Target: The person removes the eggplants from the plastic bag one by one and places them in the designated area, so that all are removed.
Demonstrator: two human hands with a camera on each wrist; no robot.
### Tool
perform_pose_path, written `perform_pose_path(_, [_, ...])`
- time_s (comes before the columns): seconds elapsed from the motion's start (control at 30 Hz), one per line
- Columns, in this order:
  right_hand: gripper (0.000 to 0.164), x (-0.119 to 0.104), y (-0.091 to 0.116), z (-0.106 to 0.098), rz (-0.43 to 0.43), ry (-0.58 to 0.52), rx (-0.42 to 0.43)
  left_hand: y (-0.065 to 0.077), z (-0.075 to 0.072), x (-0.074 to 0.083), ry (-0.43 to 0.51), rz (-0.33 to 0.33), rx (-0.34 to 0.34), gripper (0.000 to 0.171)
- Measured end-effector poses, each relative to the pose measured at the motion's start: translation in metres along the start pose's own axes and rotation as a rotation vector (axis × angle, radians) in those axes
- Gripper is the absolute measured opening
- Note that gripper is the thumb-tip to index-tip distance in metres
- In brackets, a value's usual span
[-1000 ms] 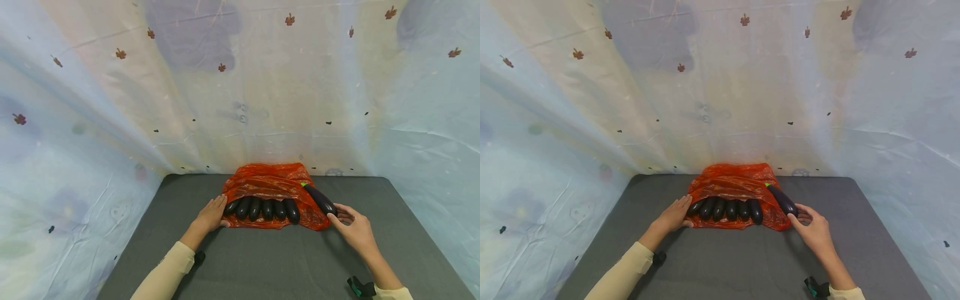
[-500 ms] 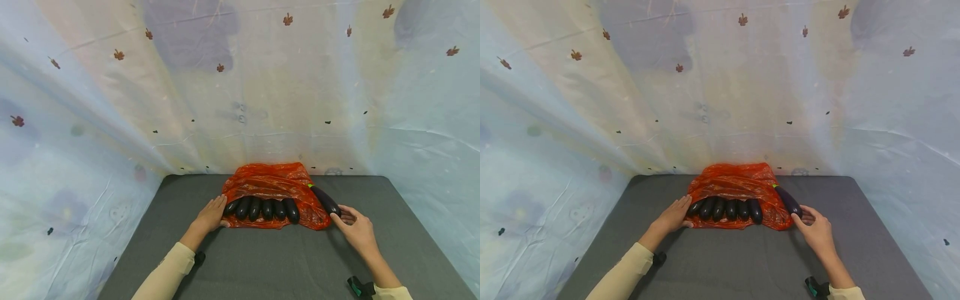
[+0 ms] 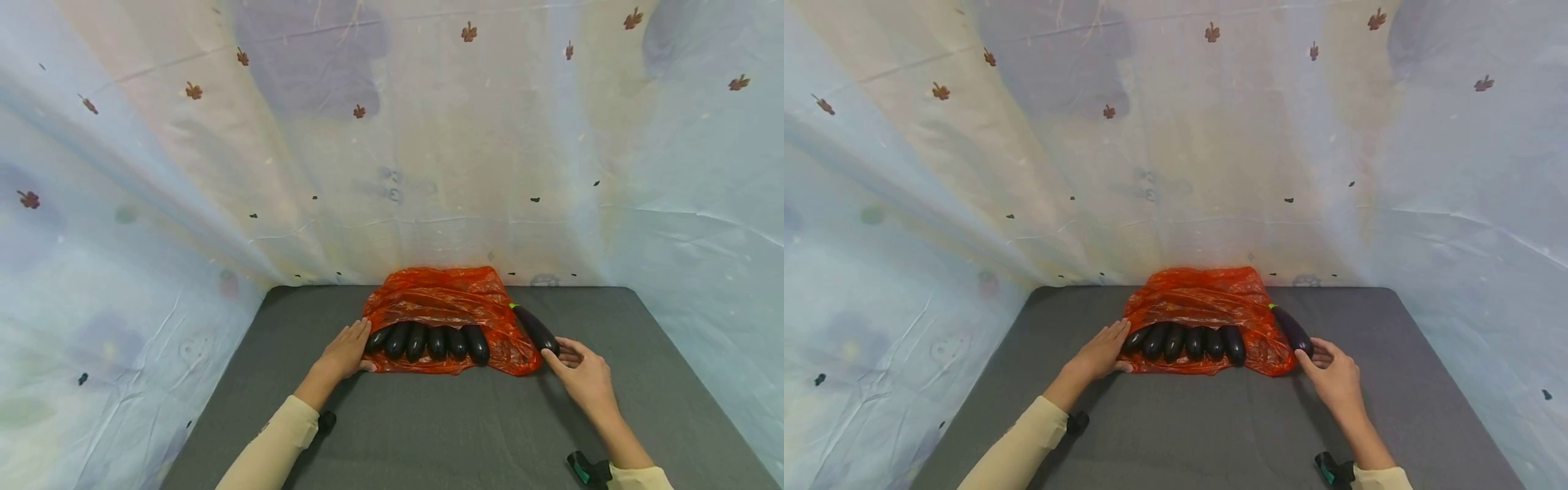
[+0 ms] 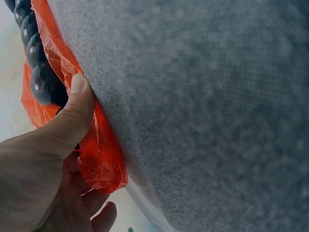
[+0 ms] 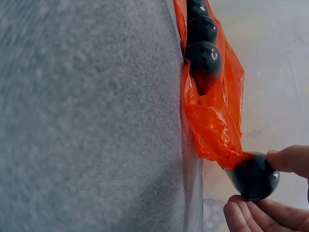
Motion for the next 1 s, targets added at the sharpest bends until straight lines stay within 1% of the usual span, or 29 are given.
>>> perform_pose_path(0.17, [0.059, 0.006, -0.002, 0.000, 0.033, 0.013, 0.009, 0.000, -0.001, 0.001, 0.020, 0.007, -0.004, 0.100])
perform_pose_path(0.4, [0.060, 0.011, -0.002, 0.003, 0.083, 0.023, -0.015, 0.001, 0.001, 0.000, 0.014, 0.013, 0.006, 0.100])
perform_pose_path(0.6, [0.063, 0.012, -0.004, 0.005, 0.085, 0.030, -0.107, 0.002, -0.002, 0.001, 0.008, 0.005, 0.008, 0.100])
perform_pose_path(0.73, [0.065, 0.013, -0.004, 0.006, 0.104, 0.038, -0.168, 0.003, -0.002, 0.002, -0.003, 0.005, 0.010, 0.101])
perform_pose_path(1.0, [0.063, 0.015, -0.005, 0.010, 0.115, 0.060, -0.231, 0.002, -0.002, 0.000, -0.005, 0.007, 0.011, 0.101])
Point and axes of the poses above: each hand's wrist, its own y-axis away from the middle knuckle, its own z-axis out of the palm, x = y × z, the point moved 4 cm from there along -y, towards the middle knuckle, and after that the axes turned 11 degrees about -z, right-handed, at the moved point
